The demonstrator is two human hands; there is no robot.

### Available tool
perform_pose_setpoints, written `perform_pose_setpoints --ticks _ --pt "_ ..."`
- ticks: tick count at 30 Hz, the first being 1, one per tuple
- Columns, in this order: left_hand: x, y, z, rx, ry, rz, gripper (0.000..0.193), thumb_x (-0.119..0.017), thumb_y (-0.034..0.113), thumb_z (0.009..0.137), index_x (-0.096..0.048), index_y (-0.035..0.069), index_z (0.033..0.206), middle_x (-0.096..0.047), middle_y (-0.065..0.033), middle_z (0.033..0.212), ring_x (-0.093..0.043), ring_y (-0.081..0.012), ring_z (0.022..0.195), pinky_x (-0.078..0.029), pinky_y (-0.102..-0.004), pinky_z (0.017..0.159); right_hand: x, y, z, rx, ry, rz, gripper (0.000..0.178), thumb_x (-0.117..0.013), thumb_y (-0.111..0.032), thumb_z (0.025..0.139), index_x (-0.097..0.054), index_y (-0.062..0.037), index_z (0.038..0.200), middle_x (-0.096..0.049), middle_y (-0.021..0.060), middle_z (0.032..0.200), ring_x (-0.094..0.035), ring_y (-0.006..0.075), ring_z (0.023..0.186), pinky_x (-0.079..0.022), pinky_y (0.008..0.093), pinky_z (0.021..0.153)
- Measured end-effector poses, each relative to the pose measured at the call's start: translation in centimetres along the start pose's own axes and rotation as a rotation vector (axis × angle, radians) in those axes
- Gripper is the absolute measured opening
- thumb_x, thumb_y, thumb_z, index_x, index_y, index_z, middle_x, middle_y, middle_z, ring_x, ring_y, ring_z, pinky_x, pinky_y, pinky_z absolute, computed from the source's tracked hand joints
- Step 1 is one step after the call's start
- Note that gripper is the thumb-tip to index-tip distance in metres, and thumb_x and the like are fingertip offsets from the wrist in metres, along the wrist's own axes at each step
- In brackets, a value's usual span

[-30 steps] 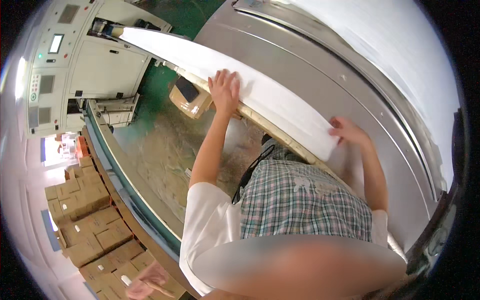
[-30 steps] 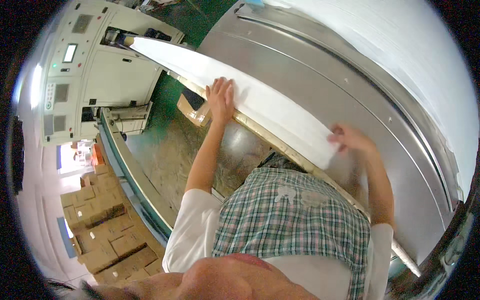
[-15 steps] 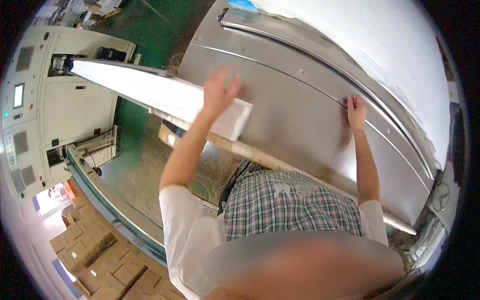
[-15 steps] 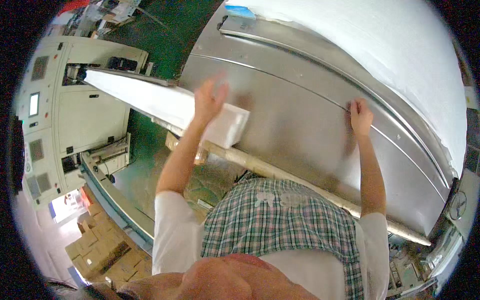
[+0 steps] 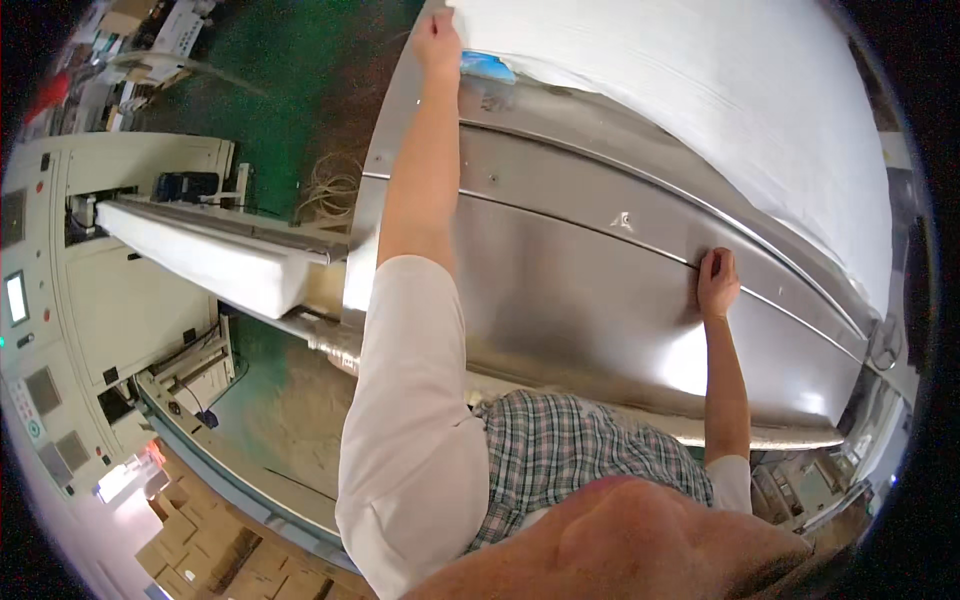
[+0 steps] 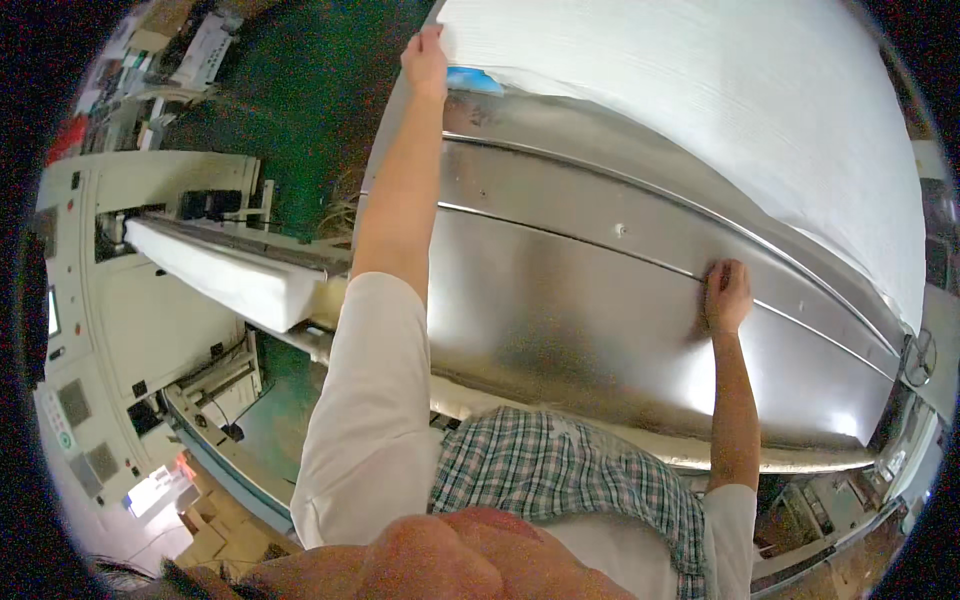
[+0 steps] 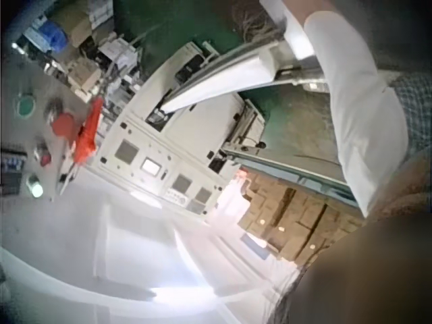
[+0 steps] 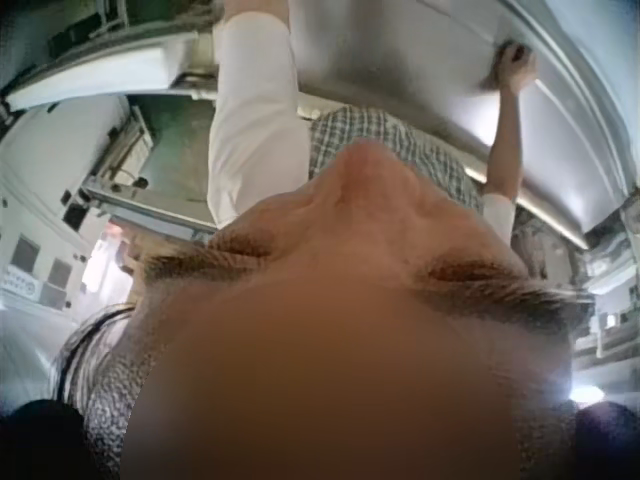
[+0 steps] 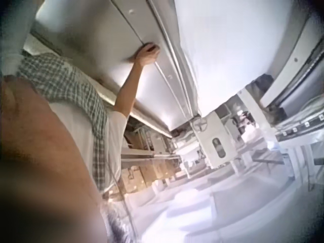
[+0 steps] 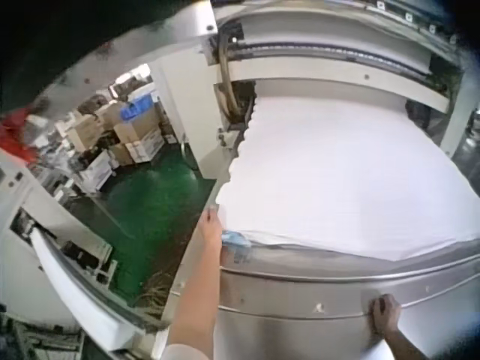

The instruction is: Operating and adjusting paper on a large industrial machine in a paper mill.

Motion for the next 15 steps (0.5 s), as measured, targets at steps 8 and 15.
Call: perform_pose_setpoints --ticks 8,15 --pt "-1.1 -0.4 1.1 0.055 0.022 -0.122 0.025 -0.049 0.021 0.081 -0.063 0.0 0.08 -0.062 -0.006 0.079 -0.056 -0.0159 0.073 -0.043 -0.0265 0.068 0.3 -0.5 0.3 0.0 -0.006 -0.032 0.012 -0.052 -0.021 0.083 -0.053 -0.0095 0.084 -0.057 0.0098 0.075 -0.057 0.0298 0.064 -0.045 0.0373 0.055" --pt "0.0 -1.3 1.7 0.234 -0.359 -0.145 0.027 -0.051 0.027 0.079 -0.061 0.002 0.084 -0.059 -0.009 0.073 -0.055 -0.019 0.068 -0.043 -0.033 0.065 0.0 -0.3 0.2 -0.037 -0.029 0.032 0.012 -0.051 -0.021 0.083 -0.053 -0.0086 0.085 -0.056 0.0105 0.071 -0.056 0.0285 0.061 -0.044 0.0364 0.055"
Point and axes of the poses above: each hand's wrist, its own z-axis towards the middle knuckle, its own x-axis out of the back of the hand, y = z × x, the point moved 7 cm from there along z, towards the middle knuckle
